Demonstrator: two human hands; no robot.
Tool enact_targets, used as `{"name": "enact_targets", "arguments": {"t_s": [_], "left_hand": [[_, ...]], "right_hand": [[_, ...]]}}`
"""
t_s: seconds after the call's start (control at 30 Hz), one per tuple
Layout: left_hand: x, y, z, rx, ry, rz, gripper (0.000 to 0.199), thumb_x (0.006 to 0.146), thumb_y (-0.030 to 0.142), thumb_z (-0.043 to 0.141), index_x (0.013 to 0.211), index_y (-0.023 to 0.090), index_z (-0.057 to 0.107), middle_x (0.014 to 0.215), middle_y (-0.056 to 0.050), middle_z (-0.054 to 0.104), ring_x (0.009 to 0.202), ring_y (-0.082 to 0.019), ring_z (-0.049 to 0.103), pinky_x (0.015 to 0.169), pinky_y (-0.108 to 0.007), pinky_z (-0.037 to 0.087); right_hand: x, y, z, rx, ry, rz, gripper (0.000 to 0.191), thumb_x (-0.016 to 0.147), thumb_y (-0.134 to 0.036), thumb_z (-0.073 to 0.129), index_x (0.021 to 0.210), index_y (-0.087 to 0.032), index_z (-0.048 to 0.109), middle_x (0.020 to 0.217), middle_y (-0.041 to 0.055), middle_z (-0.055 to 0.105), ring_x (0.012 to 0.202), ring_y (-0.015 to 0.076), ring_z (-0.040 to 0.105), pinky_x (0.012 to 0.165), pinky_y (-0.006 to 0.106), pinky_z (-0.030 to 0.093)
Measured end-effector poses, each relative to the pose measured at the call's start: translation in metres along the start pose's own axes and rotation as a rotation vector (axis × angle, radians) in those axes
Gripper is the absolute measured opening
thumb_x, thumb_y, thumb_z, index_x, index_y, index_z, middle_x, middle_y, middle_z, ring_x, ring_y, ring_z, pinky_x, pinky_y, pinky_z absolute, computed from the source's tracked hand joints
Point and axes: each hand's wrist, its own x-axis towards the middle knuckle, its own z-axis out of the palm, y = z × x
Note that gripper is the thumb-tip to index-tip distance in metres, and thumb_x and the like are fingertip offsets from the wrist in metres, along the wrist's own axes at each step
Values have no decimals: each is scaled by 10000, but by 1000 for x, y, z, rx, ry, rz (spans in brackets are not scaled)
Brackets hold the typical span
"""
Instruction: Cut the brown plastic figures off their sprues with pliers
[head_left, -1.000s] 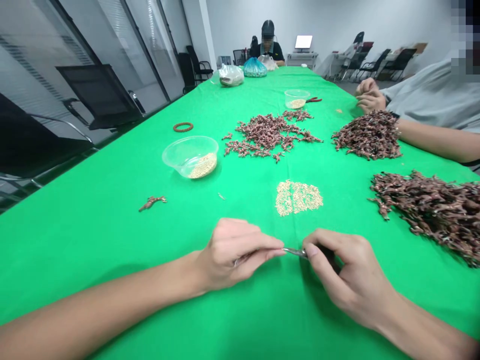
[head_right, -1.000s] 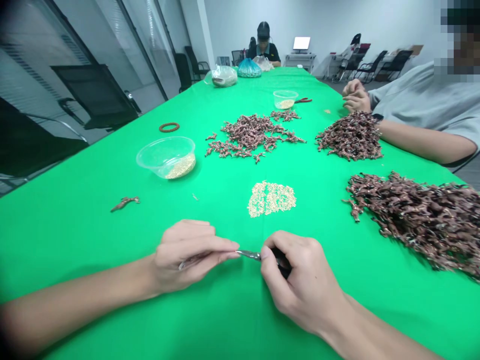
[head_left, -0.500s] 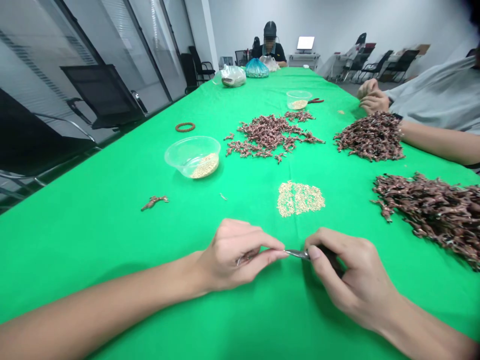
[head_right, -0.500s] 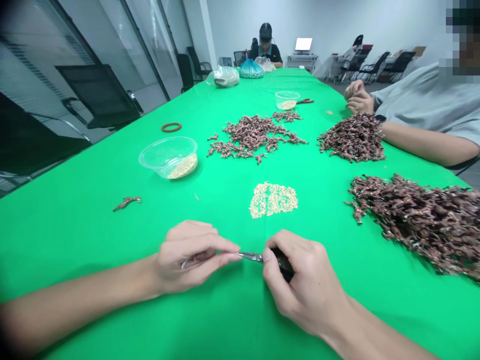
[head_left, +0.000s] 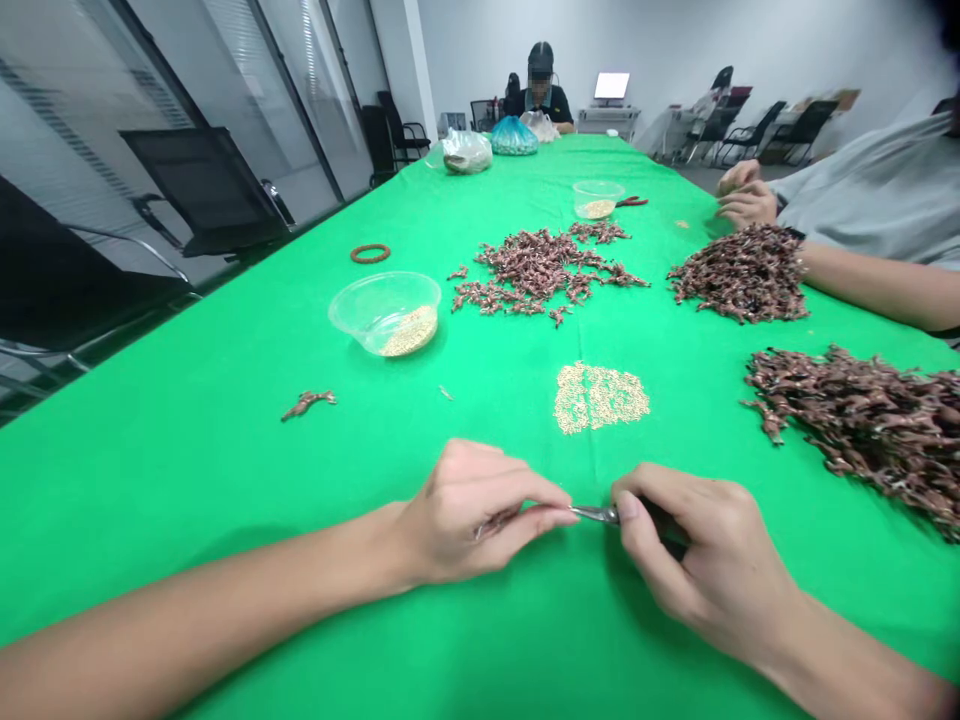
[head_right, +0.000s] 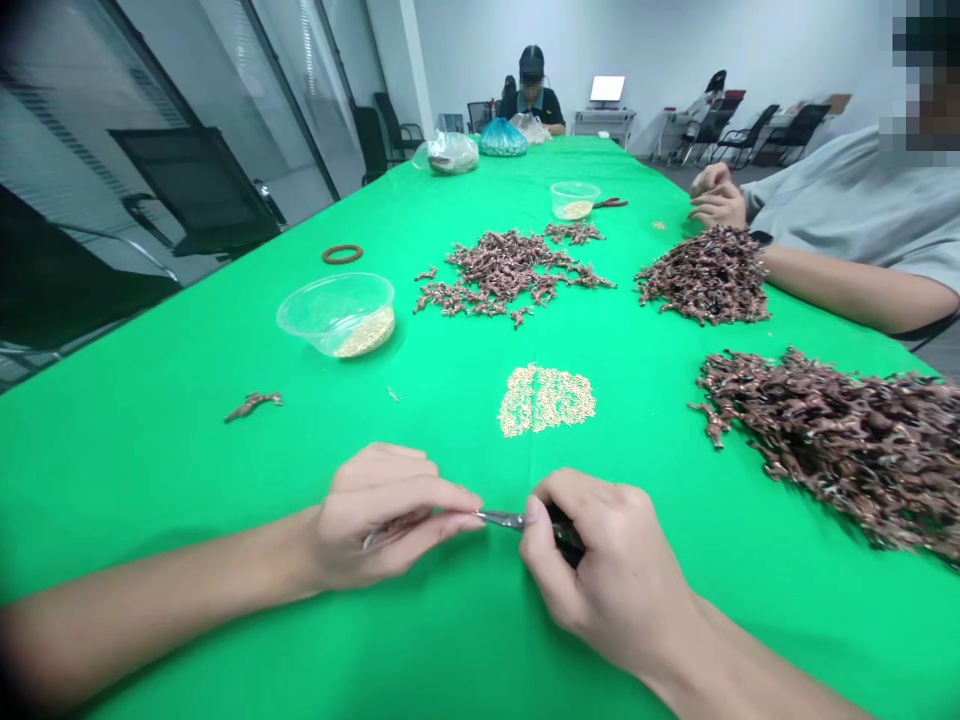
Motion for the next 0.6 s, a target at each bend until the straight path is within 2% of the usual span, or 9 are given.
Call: {"name": "enact_targets", "arguments": {"t_s": [0.23,0.6], "left_hand": [[-3,-2,1,91,22,90,140,851,128,718,989,106,720,552,14,613,454,-90,472,485,-257,308],[-8,-6,1,146,15,120,157,893,138,658,1040,143,713,572,22,585,471,-87,440,497,-267,281]], "right_hand": [[1,-4,-2,112,-98,178,327,953,-306,461,652,-201,537,548,-41,434,488,100,391,491,283,295],[4,-4,-4,137,-134,229,355,949,-327,459,617,-199,472,553,-53,355,501,95,329,503,290,251]]}}
